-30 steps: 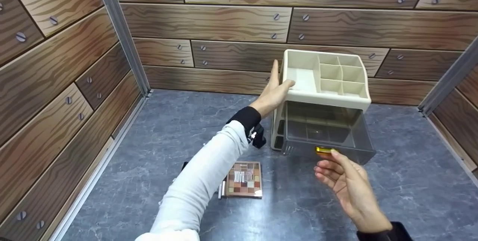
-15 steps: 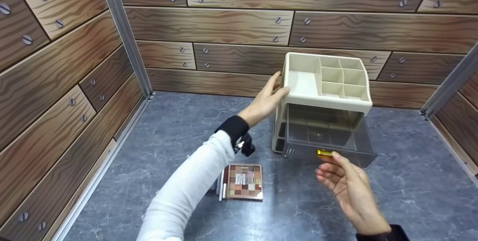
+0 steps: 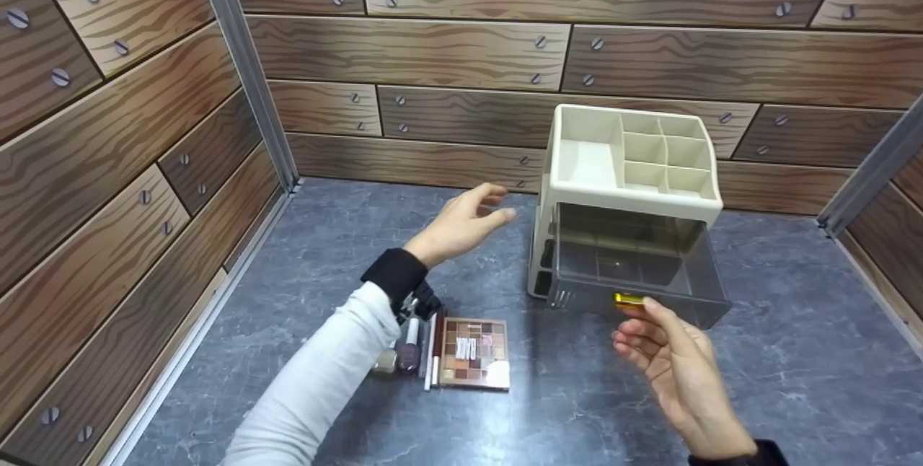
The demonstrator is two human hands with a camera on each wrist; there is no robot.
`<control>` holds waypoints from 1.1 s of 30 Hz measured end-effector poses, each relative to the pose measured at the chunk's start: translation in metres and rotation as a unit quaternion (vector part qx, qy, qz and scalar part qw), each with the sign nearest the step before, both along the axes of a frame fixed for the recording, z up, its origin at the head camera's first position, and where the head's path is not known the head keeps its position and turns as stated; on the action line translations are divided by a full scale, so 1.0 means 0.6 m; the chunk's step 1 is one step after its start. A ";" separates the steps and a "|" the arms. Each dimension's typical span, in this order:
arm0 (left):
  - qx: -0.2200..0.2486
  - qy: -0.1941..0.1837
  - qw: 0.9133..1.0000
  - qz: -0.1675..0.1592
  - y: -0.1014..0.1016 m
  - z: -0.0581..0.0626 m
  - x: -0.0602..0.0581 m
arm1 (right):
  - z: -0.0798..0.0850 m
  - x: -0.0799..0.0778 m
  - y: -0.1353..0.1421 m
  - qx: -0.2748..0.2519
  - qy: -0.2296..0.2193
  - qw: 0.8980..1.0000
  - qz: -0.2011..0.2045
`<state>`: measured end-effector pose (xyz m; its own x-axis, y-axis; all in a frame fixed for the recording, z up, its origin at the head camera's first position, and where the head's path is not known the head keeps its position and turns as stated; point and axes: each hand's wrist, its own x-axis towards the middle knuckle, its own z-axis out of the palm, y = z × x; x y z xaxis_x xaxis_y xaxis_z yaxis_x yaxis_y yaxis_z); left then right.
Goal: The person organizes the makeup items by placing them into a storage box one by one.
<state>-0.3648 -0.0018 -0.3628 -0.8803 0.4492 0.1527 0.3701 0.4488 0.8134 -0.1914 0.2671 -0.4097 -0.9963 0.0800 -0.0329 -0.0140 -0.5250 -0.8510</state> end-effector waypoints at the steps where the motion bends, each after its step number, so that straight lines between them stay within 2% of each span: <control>1: -0.007 0.001 1.000 0.002 -0.006 -0.002 0.001 | 0.000 0.000 0.000 0.000 0.001 1.000 0.000; 17: -0.090 -0.011 0.994 0.057 -0.103 -0.055 0.019 | -0.004 -0.003 0.001 0.003 -0.003 1.000 -0.006; 27: -0.145 -0.054 0.984 0.084 -0.205 -0.085 0.032 | -0.008 -0.002 -0.002 0.000 0.014 1.000 -0.001; 33: -0.197 -0.089 0.973 0.086 -0.246 -0.101 0.040 | -0.010 0.000 -0.002 0.006 0.007 1.000 -0.009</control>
